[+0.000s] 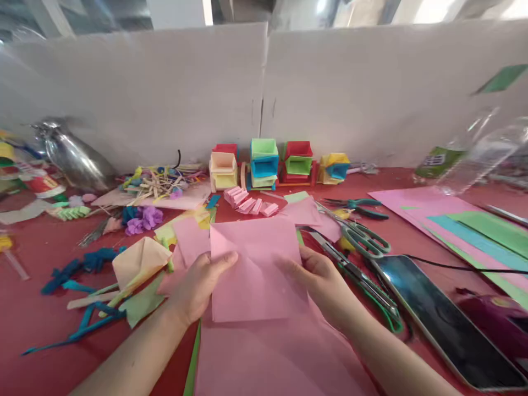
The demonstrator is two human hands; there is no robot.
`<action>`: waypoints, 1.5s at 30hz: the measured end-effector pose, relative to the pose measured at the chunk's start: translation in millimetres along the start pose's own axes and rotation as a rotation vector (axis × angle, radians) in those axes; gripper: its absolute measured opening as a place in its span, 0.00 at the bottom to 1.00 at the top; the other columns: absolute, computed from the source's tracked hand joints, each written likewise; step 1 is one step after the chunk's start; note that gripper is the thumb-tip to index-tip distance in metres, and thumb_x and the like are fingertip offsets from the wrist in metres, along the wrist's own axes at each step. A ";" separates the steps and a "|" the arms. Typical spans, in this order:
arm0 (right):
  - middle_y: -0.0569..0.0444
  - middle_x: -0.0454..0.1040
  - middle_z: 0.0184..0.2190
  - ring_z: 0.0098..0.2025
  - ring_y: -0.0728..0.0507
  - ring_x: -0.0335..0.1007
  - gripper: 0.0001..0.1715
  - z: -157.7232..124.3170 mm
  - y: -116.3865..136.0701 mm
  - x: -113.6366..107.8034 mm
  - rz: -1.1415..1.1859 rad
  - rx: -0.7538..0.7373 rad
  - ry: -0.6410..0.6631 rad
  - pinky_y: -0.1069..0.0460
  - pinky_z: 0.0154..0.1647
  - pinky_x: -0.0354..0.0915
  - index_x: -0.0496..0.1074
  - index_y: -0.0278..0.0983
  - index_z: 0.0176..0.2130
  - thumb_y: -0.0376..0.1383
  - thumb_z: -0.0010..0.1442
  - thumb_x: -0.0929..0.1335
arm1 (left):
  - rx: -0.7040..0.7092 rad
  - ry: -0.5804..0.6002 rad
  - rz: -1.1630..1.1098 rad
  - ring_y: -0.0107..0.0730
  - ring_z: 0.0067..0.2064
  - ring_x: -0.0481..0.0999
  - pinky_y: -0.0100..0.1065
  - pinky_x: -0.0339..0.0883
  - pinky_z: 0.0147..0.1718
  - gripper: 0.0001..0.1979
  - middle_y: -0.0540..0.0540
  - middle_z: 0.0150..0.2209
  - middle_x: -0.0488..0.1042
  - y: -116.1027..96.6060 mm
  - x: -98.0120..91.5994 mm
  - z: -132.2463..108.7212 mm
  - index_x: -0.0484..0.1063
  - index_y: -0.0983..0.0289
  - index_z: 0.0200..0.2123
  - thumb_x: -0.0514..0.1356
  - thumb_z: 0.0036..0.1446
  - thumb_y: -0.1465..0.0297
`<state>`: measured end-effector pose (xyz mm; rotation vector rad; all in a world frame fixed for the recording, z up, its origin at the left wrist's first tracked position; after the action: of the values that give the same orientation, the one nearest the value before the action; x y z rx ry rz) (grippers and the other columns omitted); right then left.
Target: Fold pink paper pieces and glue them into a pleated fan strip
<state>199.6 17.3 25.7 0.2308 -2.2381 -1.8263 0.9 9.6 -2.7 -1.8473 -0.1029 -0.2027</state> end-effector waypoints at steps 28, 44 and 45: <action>0.53 0.76 0.26 0.26 0.44 0.72 0.20 4.7 -4.6 -6.1 -0.025 -0.041 -0.110 0.51 0.27 0.68 0.71 0.35 0.33 0.48 0.46 0.72 | 0.061 -0.072 -0.058 0.37 0.30 0.77 0.32 0.67 0.28 0.19 0.54 0.29 0.78 -3.9 1.1 2.6 0.73 0.65 0.39 0.62 0.49 0.58; 0.44 0.66 0.52 0.51 0.39 0.63 0.30 -5.3 -1.6 -8.1 -0.902 -0.968 -0.332 0.42 0.49 0.64 0.59 0.41 0.55 0.35 0.54 0.69 | -0.196 -0.077 -0.272 0.40 0.31 0.79 0.33 0.70 0.28 0.08 0.58 0.29 0.79 -6.1 2.5 1.7 0.74 0.67 0.33 0.61 0.49 0.70; 0.45 0.68 0.51 0.53 0.39 0.62 0.26 -8.1 0.1 -6.5 -1.009 -1.067 -0.268 0.42 0.51 0.62 0.62 0.40 0.52 0.36 0.54 0.69 | -0.198 -0.073 -0.264 0.40 0.31 0.79 0.33 0.70 0.28 0.08 0.58 0.29 0.79 -6.3 2.3 2.4 0.74 0.68 0.32 0.60 0.50 0.69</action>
<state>208.2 11.5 26.8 1.0368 -0.8969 -3.3859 2.2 13.6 3.0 -2.0357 -0.3902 -0.3393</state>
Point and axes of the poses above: each hand's wrist, its own z-axis towards the middle knuckle, its own x-axis out of the palm, y = z × x, the point moved 1 cm from there along z, towards the middle knuckle
